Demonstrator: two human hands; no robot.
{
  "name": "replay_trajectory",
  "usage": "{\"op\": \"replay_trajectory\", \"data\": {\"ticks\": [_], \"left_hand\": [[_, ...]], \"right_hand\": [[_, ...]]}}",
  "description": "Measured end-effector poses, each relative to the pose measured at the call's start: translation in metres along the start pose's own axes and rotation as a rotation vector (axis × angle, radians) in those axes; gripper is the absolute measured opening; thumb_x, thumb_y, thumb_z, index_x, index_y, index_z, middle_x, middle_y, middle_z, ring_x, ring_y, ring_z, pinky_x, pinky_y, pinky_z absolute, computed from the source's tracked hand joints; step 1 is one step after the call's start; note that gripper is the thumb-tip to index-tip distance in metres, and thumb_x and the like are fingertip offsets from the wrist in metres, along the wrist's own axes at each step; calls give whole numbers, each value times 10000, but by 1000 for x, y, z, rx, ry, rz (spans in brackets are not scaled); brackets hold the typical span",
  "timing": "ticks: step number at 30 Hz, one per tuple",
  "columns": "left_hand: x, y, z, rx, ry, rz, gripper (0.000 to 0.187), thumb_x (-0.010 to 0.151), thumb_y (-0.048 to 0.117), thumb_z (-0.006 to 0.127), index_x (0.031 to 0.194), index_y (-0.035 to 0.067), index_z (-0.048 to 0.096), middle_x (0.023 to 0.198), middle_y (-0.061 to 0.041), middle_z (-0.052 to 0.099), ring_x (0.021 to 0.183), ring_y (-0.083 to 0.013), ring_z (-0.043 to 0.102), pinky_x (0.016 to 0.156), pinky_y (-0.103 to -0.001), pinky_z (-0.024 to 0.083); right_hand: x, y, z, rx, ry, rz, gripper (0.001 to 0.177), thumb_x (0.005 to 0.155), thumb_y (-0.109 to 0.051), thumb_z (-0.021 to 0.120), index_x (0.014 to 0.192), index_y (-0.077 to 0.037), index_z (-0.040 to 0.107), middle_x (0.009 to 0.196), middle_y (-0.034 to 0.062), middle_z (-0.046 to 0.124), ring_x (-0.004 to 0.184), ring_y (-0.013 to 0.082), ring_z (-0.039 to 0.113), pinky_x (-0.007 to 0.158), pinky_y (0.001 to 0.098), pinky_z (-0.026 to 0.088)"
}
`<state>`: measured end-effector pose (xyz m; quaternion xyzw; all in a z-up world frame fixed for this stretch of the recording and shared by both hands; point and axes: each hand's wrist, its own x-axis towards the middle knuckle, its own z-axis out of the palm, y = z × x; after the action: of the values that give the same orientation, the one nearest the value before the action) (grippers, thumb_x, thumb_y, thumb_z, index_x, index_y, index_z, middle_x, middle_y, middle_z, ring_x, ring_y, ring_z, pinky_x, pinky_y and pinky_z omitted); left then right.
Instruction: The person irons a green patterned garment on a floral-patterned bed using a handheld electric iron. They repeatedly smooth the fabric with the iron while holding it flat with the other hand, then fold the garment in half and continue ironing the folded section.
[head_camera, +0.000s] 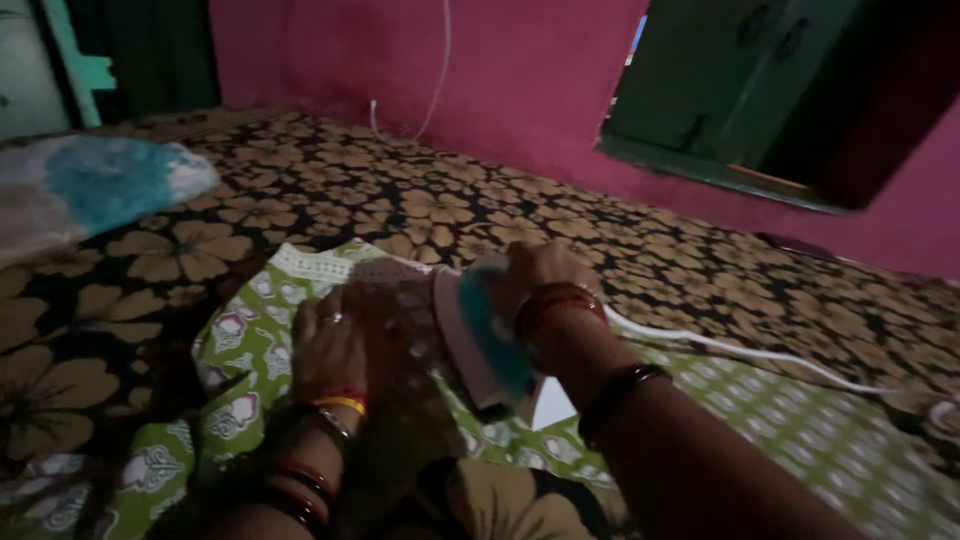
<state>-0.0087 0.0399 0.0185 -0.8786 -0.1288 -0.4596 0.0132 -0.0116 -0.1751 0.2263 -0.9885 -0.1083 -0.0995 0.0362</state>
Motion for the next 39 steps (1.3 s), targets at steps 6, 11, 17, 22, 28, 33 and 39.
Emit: {"op": "replay_trajectory", "data": {"ticks": [6, 11, 17, 22, 28, 33, 39], "left_hand": [[16, 31, -58, -39, -206, -22, 445, 921, 406, 503, 1218, 109, 651, 1354, -125, 608, 1272, -289, 523, 1088, -488, 344], [24, 32, -70, -64, 7, 22, 477, 834, 421, 568, 1157, 92, 690, 1333, -162, 621, 1256, -314, 535, 1058, -531, 342], [13, 28, -59, -126, 17, 0, 384, 841, 378, 620, 1127, 136, 707, 1285, -141, 654, 1141, -295, 575, 1025, -507, 387], [7, 16, -37, -57, -33, 24, 217, 849, 331, 628, 984, 183, 711, 1160, -66, 693, 1147, -265, 605, 994, -444, 425], [2, 13, -41, -61, 10, -53, 241, 955, 214, 547, 1132, 155, 698, 1211, -49, 689, 1208, -243, 574, 1078, -409, 417], [2, 16, -90, -26, -253, -147, 301, 944, 294, 531, 1138, 120, 681, 1267, -103, 630, 1267, -292, 526, 1100, -433, 368], [0, 14, -92, 0, -254, -127, 293, 972, 312, 536, 1110, 110, 697, 1311, -106, 627, 1275, -277, 539, 1138, -422, 355]], "right_hand": [[43, -12, 11, -10, 14, 26, 564, 930, -573, 597, 1289, -148, 693, 1284, 196, 678, 1188, 389, 660, 987, 508, 534], [57, -11, 15, 42, -37, 71, 634, 885, -629, 624, 1272, -136, 721, 1277, 172, 702, 1175, 368, 686, 990, 498, 555], [31, 2, 15, 56, -2, -2, 651, 832, -644, 678, 1333, -228, 652, 1314, 178, 642, 1232, 385, 611, 1018, 499, 509], [-20, 13, -3, 82, -46, -93, 563, 838, -590, 659, 1291, -256, 690, 1285, 147, 688, 1217, 377, 643, 1028, 487, 517], [-73, 16, -30, 65, -85, -192, 472, 822, -538, 685, 1196, -251, 713, 1163, 133, 727, 1119, 362, 688, 965, 471, 549], [-108, 16, -53, 125, -206, -123, 500, 837, -609, 645, 1195, -267, 718, 1113, 116, 752, 1073, 333, 720, 939, 451, 563], [-109, 4, -60, 102, -243, -58, 560, 836, -652, 627, 1185, -226, 730, 1151, 110, 748, 1082, 306, 734, 934, 448, 580]]}}
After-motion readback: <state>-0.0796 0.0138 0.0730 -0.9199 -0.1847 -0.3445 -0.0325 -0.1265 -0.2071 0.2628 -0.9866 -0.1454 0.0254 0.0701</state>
